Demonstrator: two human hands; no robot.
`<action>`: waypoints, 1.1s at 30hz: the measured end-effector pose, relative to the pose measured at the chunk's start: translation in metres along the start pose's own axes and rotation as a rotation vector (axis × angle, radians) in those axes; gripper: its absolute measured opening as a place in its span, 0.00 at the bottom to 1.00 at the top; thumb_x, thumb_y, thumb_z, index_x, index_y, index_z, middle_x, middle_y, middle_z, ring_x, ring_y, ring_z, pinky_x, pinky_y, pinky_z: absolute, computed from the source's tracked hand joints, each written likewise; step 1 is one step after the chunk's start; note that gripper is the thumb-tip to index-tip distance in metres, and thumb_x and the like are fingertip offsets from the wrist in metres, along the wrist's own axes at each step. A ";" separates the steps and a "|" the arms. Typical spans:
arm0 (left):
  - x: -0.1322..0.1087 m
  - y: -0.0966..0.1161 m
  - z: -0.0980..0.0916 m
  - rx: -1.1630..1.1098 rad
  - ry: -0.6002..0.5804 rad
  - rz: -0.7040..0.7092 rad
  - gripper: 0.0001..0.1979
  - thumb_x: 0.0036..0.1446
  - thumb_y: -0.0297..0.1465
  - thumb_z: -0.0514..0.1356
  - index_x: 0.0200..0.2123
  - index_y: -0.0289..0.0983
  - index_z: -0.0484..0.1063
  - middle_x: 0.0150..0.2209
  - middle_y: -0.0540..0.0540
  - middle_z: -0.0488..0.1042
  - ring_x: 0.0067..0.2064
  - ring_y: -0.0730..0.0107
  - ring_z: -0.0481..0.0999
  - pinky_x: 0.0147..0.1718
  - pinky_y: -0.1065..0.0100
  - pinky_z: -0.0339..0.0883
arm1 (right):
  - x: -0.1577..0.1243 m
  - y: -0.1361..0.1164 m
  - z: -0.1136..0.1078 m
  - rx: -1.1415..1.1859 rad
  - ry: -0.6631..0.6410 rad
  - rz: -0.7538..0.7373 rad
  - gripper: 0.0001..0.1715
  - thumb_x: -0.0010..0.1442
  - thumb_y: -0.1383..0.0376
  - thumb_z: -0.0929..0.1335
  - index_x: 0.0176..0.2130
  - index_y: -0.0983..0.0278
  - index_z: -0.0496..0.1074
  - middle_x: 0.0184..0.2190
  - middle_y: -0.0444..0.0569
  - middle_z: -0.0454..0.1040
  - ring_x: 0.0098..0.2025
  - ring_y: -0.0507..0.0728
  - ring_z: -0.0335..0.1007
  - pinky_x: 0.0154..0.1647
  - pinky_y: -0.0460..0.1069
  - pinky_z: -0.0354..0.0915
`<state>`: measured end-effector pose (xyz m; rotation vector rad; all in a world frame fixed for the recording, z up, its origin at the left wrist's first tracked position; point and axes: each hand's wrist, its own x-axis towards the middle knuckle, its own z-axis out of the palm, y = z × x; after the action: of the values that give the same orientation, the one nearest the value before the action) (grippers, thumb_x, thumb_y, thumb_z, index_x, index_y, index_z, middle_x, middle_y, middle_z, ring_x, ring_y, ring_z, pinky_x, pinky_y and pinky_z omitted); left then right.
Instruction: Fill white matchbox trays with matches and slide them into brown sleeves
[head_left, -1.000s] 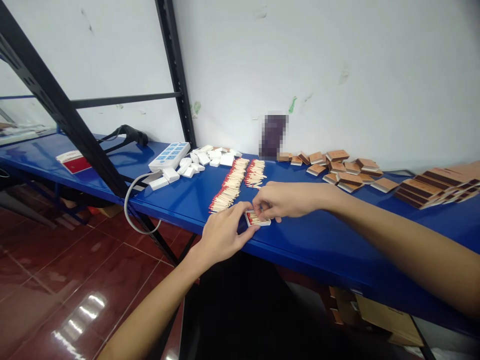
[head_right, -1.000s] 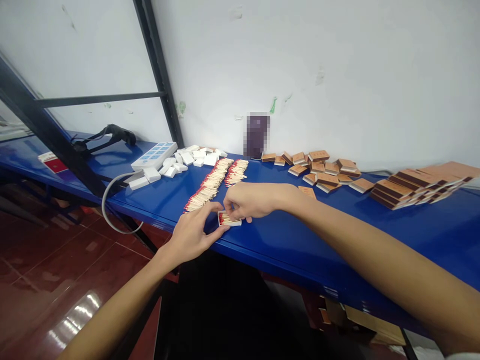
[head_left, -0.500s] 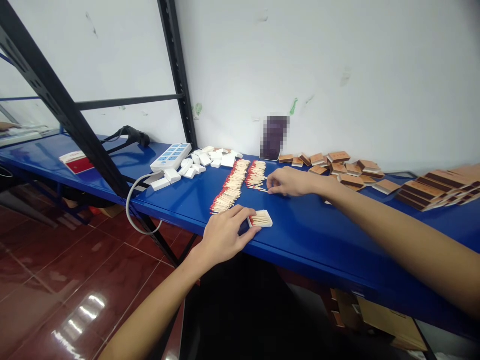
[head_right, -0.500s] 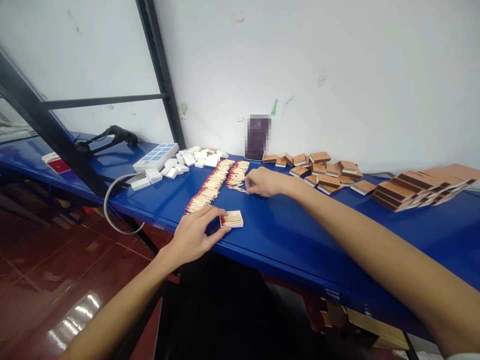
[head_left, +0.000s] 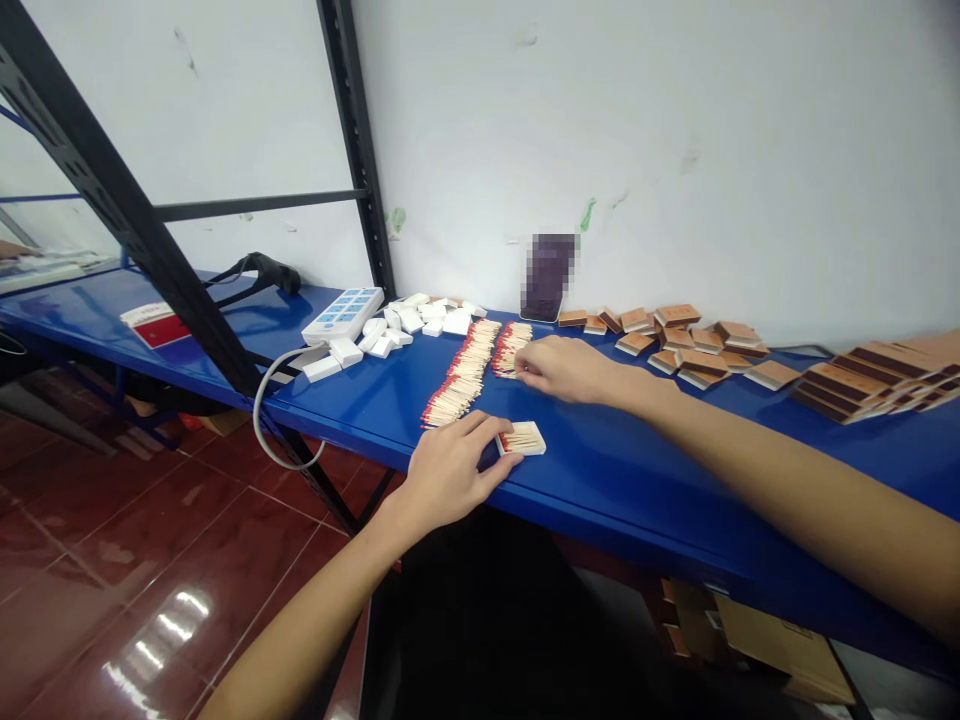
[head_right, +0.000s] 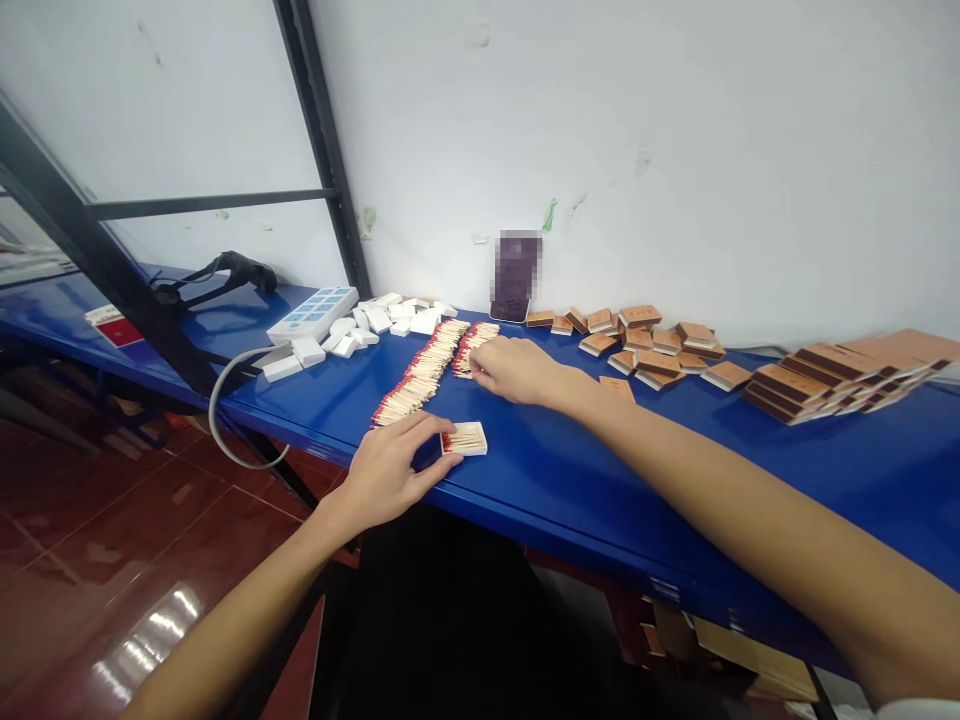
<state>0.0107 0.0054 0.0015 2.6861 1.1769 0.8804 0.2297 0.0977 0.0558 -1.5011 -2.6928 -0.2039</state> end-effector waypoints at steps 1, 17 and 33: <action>0.000 0.000 0.000 -0.002 -0.001 0.001 0.12 0.66 0.41 0.58 0.47 0.41 0.71 0.44 0.50 0.78 0.42 0.64 0.79 0.37 0.66 0.69 | 0.001 0.000 0.004 -0.020 -0.004 0.017 0.12 0.66 0.63 0.61 0.36 0.63 0.72 0.38 0.54 0.76 0.38 0.59 0.69 0.31 0.49 0.52; -0.001 -0.001 0.001 -0.013 -0.012 -0.108 0.18 0.62 0.44 0.59 0.50 0.41 0.62 0.44 0.49 0.78 0.40 0.59 0.80 0.34 0.64 0.69 | -0.021 -0.003 -0.054 0.361 -0.319 -0.102 0.06 0.58 0.64 0.65 0.29 0.62 0.67 0.24 0.44 0.67 0.25 0.52 0.58 0.29 0.48 0.54; 0.000 -0.001 -0.001 0.017 -0.008 0.027 0.14 0.67 0.41 0.55 0.51 0.43 0.73 0.48 0.49 0.77 0.44 0.66 0.79 0.36 0.68 0.70 | -0.012 0.016 -0.031 0.328 -0.126 0.019 0.13 0.61 0.58 0.65 0.36 0.64 0.73 0.31 0.49 0.73 0.32 0.55 0.65 0.33 0.49 0.57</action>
<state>0.0096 0.0054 0.0017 2.7227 1.1542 0.8669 0.2492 0.0913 0.0863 -1.4799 -2.6347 0.3285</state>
